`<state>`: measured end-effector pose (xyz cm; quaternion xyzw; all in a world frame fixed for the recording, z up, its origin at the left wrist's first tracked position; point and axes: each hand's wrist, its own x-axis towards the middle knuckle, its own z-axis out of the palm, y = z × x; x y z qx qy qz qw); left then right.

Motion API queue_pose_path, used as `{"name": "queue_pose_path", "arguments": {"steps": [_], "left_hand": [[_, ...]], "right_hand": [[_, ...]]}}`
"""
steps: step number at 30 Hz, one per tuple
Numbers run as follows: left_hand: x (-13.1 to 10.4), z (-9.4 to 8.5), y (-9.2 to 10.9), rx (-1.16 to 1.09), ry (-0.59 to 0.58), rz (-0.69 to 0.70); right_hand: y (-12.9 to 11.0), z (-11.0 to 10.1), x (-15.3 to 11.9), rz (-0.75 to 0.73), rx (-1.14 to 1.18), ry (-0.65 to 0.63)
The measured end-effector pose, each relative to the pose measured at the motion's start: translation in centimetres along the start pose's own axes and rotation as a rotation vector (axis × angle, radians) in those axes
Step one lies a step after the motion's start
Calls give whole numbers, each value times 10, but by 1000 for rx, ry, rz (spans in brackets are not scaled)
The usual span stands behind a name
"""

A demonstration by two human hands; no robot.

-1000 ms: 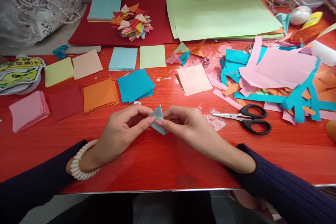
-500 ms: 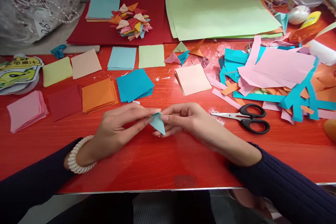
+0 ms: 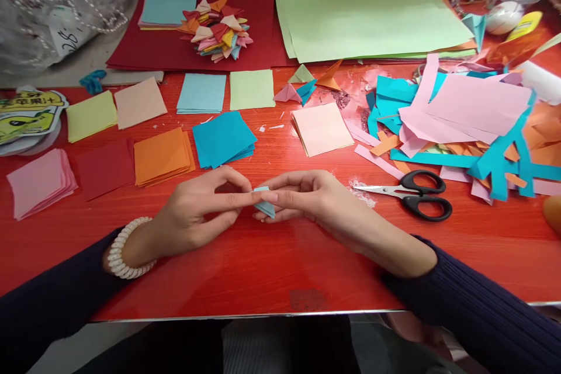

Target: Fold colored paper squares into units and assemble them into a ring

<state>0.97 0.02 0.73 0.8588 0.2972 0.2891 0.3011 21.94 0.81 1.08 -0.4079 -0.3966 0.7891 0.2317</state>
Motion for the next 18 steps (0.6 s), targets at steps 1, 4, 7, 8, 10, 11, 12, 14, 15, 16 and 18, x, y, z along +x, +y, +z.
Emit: {"name": "queue_pose_path", "arguments": {"steps": [1, 4, 7, 8, 10, 11, 12, 14, 15, 16, 18], "left_hand": [[0, -1, 0, -29, 1, -23], [2, -3, 1, -135, 16, -105], [4, -4, 1, -245, 32, -173], [4, -4, 1, -262, 45, -194], [5, -2, 1, -238, 86, -255], [6, 0, 2, -208, 103, -287], [7, 2, 3, -179, 112, -313], [8, 5, 5, -146, 105, -335], [8, 6, 6, -144, 105, -330], [8, 7, 7, -145, 114, -327], [8, 8, 9, -148, 163, -332]], "right_hand": [[0, 0, 0, -7, -47, 18], [-1, 2, -1, -48, -203, 60], [-3, 5, -3, -94, -312, 95], [-3, 6, -4, -113, -328, 111], [-3, 8, -5, -152, -338, 140], [-2, 9, -5, -171, -337, 147], [-1, 9, -6, -188, -336, 149], [1, 11, -6, -210, -339, 138], [2, 12, -6, -216, -344, 134], [2, 12, -6, -216, -355, 130], [2, 13, -6, -203, -418, 113]]}}
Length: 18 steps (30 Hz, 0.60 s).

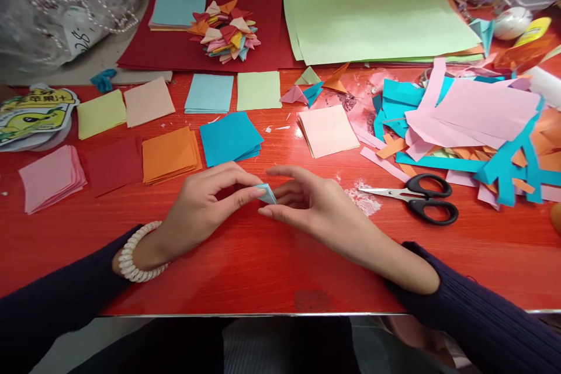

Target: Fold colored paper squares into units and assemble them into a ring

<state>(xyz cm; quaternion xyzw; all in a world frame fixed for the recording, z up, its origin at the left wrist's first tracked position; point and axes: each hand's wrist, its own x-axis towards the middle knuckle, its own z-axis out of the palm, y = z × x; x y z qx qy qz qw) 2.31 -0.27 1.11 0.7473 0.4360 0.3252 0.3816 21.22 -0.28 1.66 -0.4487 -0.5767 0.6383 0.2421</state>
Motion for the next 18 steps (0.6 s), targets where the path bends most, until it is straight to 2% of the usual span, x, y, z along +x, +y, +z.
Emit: {"name": "queue_pose_path", "arguments": {"steps": [2, 5, 9, 18], "left_hand": [[-1, 0, 1, -11, 38, -8], [-2, -1, 1, -14, 12, -13], [-1, 0, 2, -14, -51, -11], [-7, 4, 0, 20, -52, 97]], "right_hand": [[-1, -1, 0, 15, -99, -44], [-3, -2, 0, 25, -185, -80], [-3, -3, -1, 37, -165, -99], [-4, 0, -2, 12, -218, -156]]}}
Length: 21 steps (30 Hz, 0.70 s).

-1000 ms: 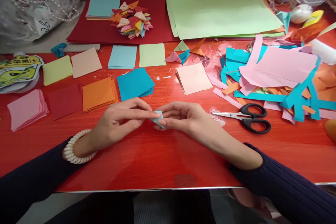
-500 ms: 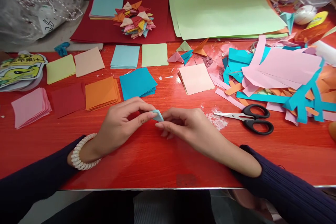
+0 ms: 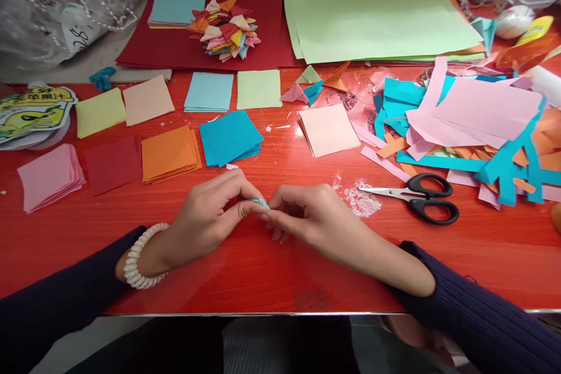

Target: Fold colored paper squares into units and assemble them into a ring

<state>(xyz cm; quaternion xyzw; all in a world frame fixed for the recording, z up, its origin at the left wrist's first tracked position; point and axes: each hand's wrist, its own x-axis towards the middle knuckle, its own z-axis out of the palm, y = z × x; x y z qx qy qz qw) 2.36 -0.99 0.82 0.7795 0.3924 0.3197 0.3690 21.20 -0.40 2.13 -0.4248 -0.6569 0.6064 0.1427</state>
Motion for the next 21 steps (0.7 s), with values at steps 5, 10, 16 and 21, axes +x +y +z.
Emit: {"name": "queue_pose_path", "arguments": {"steps": [5, 10, 16, 21], "left_hand": [[1, 0, 1, 22, -78, -30], [2, 1, 3, 29, -61, 36], [1, 1, 4, 17, -67, 53], [-1, 0, 6, 18, -58, 56]], "right_hand": [[3, 2, 0, -2, -9, -18], [1, 4, 0, -34, -89, -28], [2, 6, -2, -63, -97, -65], [4, 6, -3, -54, -29, -89]]}}
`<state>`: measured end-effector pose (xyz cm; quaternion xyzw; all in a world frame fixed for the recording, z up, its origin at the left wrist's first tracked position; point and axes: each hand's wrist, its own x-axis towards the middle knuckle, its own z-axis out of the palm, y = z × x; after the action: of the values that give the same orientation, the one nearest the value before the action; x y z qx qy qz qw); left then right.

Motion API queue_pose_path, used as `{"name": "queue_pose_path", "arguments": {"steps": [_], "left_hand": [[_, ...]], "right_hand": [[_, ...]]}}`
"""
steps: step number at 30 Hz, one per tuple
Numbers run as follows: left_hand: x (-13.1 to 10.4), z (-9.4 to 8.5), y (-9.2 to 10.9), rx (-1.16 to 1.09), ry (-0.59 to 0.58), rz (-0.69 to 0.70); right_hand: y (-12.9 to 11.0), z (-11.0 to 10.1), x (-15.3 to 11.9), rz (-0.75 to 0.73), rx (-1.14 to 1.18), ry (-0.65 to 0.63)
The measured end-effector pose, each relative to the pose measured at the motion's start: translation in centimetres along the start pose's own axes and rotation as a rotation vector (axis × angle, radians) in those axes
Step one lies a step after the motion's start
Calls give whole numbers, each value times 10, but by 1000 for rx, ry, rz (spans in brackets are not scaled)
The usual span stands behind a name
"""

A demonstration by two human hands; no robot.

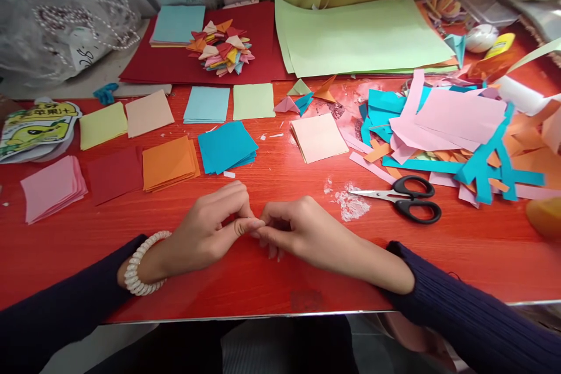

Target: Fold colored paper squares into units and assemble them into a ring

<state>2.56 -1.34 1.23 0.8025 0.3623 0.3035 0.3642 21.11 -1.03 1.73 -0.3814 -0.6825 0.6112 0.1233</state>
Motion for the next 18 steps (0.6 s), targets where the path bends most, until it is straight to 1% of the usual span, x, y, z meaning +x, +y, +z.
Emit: {"name": "queue_pose_path", "arguments": {"steps": [2, 6, 8, 11, 14, 16, 18], "left_hand": [[0, 0, 0, -14, 19, -11], [0, -1, -2, -11, -19, -104], [-1, -2, -3, 5, -18, -99], [-2, -1, -3, 13, -3, -74], [-2, -1, -3, -2, -20, -128], [-1, -2, -4, 6, -22, -163], [-1, -2, -3, 47, -1, -151]], "right_hand": [[1, -1, -1, 9, 27, -11], [4, -2, -2, 12, 99, 8], [4, -3, -2, 4, 123, 18], [5, -3, -2, -2, 128, -1], [6, -5, -2, 11, 134, -7], [6, -6, -3, 15, 141, 17], [6, -7, -4, 12, 137, 52]]}}
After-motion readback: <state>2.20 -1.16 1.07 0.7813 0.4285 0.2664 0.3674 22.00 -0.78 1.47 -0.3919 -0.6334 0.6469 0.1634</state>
